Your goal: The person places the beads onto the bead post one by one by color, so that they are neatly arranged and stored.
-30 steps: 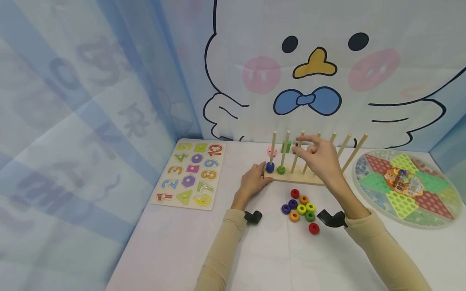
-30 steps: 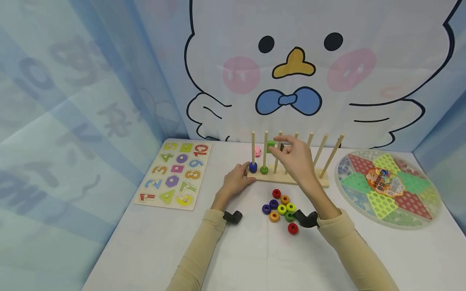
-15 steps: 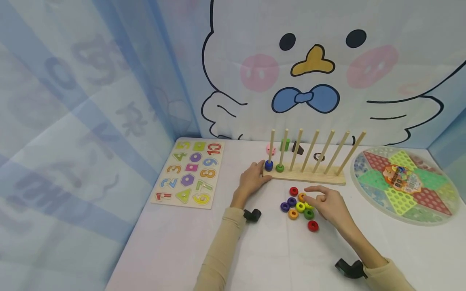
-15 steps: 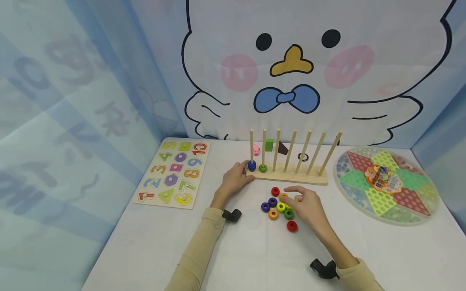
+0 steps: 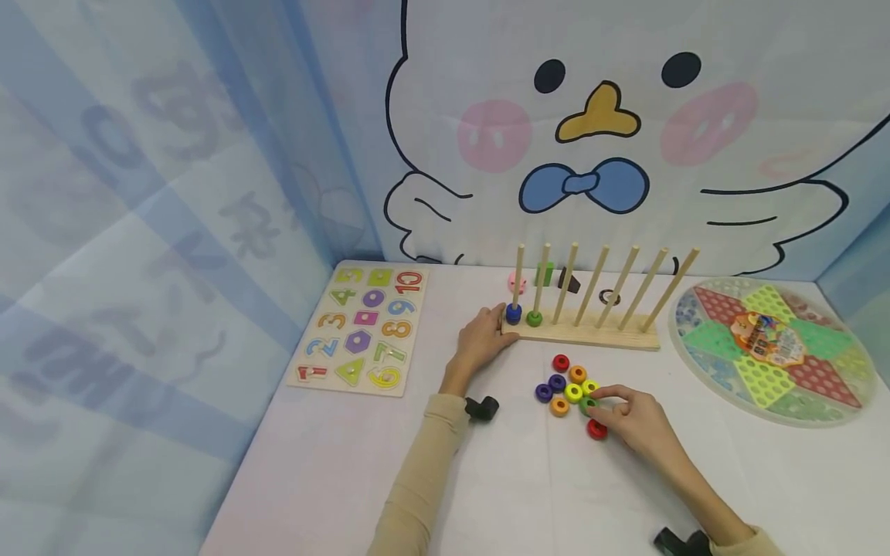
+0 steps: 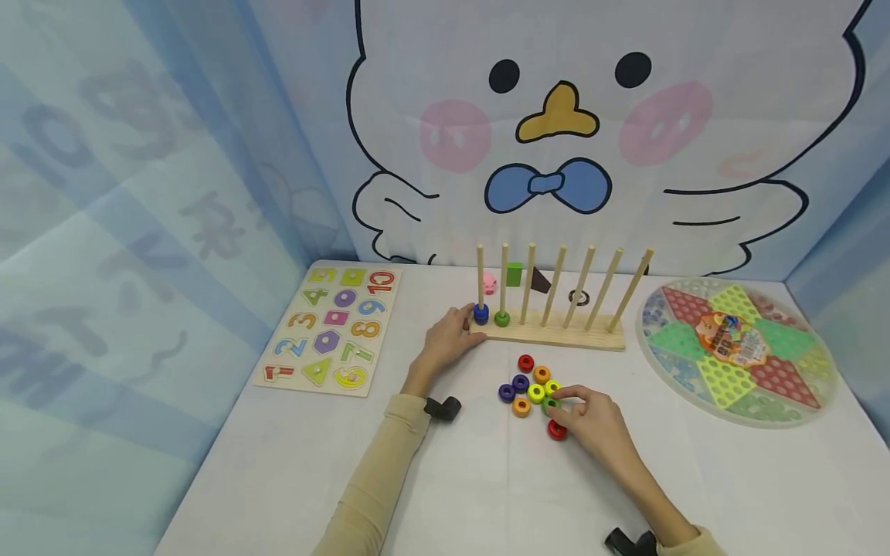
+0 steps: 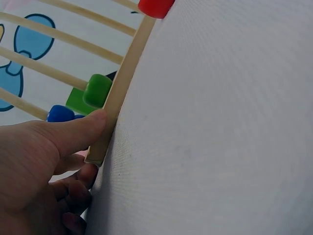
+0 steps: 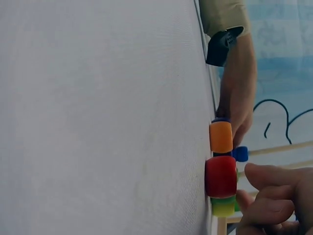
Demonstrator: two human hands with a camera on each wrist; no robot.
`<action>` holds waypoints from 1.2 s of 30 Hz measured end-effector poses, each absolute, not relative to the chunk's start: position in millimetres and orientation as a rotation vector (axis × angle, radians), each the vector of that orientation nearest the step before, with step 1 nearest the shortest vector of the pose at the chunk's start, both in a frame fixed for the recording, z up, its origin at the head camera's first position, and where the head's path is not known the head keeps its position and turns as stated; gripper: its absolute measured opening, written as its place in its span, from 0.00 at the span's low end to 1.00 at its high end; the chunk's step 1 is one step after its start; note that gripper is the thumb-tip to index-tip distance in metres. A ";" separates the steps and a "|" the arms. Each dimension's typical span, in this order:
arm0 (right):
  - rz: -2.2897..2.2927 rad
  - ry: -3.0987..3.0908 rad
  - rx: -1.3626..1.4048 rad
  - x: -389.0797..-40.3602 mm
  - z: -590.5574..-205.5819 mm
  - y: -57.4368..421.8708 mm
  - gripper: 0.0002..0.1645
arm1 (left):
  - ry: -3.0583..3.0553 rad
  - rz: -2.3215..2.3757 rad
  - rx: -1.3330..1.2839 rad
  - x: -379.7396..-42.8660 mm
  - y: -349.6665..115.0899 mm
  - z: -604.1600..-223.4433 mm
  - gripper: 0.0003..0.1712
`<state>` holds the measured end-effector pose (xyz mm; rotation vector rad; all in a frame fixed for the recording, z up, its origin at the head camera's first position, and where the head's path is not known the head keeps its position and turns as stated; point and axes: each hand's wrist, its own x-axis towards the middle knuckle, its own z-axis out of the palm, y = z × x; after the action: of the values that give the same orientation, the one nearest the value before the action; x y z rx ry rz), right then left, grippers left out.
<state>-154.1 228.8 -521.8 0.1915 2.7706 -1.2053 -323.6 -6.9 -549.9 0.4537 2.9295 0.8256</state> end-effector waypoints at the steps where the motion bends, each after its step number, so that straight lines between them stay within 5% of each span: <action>1: -1.200 2.783 0.192 -154.2 -522.2 228.2 0.25 | 2.930 0.823 0.451 -323.5 -6.8 -549.6 0.43; 20: -1.124 2.869 0.175 -154.6 -525.7 225.3 0.27 | 2.936 0.825 0.452 -322.8 -3.4 -546.9 0.42; 36: -1.276 3.045 -0.079 -201.3 -424.4 203.8 0.29 | 2.934 0.828 0.448 -322.2 -5.4 -548.1 0.41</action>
<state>-201.3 203.8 -424.4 -0.0785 3.0451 -1.2756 -322.2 -5.4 -548.1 0.4475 2.9339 0.8278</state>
